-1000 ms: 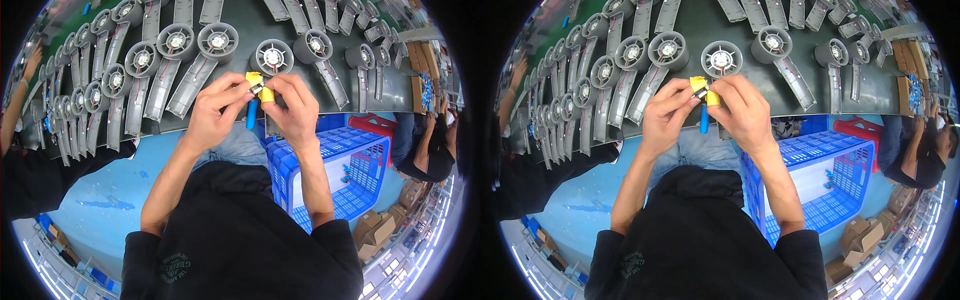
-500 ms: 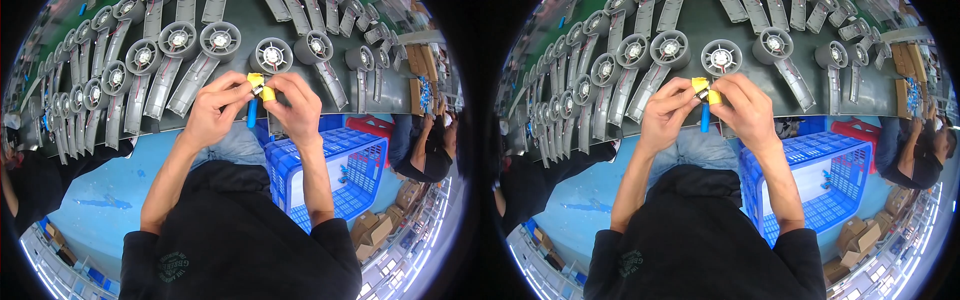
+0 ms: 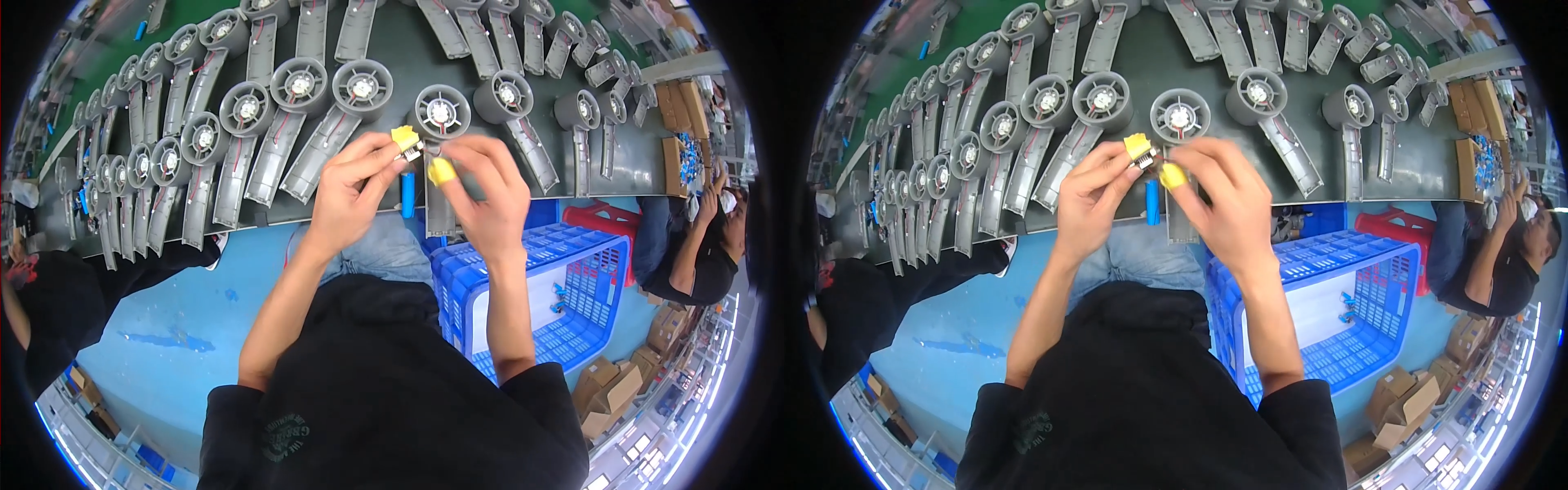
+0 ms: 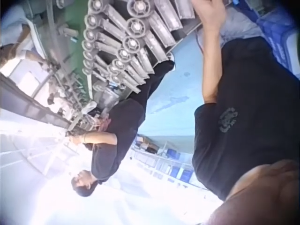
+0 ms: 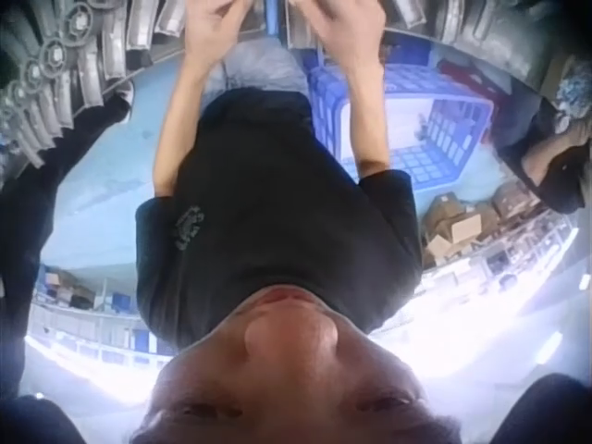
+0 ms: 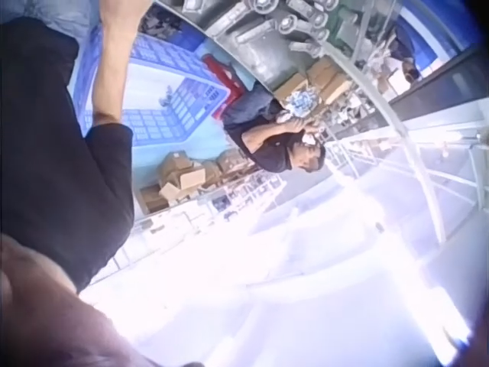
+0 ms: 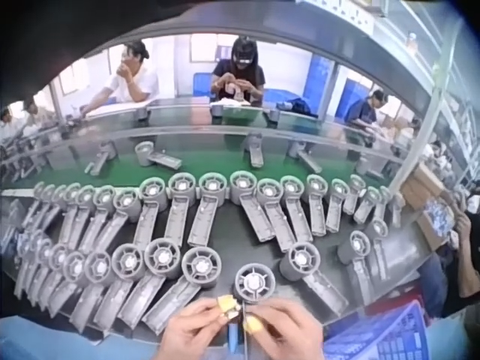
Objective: The person assembles small plastic components by hand, taking yellow components, blue components, and motor parts from a plastic bin and inserting them into a plastic housing.
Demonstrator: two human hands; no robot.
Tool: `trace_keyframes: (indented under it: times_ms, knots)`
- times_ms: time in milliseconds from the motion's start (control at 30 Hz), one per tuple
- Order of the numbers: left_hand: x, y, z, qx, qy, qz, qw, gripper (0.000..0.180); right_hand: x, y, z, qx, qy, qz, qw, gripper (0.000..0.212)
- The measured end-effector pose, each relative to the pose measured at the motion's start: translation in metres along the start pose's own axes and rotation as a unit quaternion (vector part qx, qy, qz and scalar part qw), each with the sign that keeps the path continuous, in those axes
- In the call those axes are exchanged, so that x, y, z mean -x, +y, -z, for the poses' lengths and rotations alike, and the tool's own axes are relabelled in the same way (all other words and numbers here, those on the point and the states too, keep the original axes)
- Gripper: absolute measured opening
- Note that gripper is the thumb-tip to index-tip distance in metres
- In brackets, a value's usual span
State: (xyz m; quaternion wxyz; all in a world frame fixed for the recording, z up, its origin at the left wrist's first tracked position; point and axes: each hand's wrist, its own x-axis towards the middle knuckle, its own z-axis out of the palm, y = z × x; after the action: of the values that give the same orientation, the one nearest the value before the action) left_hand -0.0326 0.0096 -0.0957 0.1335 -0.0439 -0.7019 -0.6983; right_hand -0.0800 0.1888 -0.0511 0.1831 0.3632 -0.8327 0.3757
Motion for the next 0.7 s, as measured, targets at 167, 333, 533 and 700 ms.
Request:
trace_keyframes:
  times_ms: [167,333,533,700]
  knots:
    - [0.001,0.002,-0.001,0.085,0.020,0.020,0.996,0.019,0.035,-0.030,0.002,-0.124,-0.056,-0.433,0.891,0.033]
    - [-0.004,0.016,-0.011,0.225,0.039,0.152,0.962,0.028,0.032,-0.041,0.011,-0.339,0.007,-0.479,0.810,0.033]
    - [-0.117,0.083,0.043,0.184,0.039,0.125,0.974,0.029,-0.117,-0.021,0.032,-0.197,-0.109,-0.387,0.894,0.036]
    - [-0.265,0.062,0.110,0.094,0.113,0.179,0.973,0.023,-0.258,0.064,-0.036,-0.186,-0.176,-0.266,0.929,0.036]
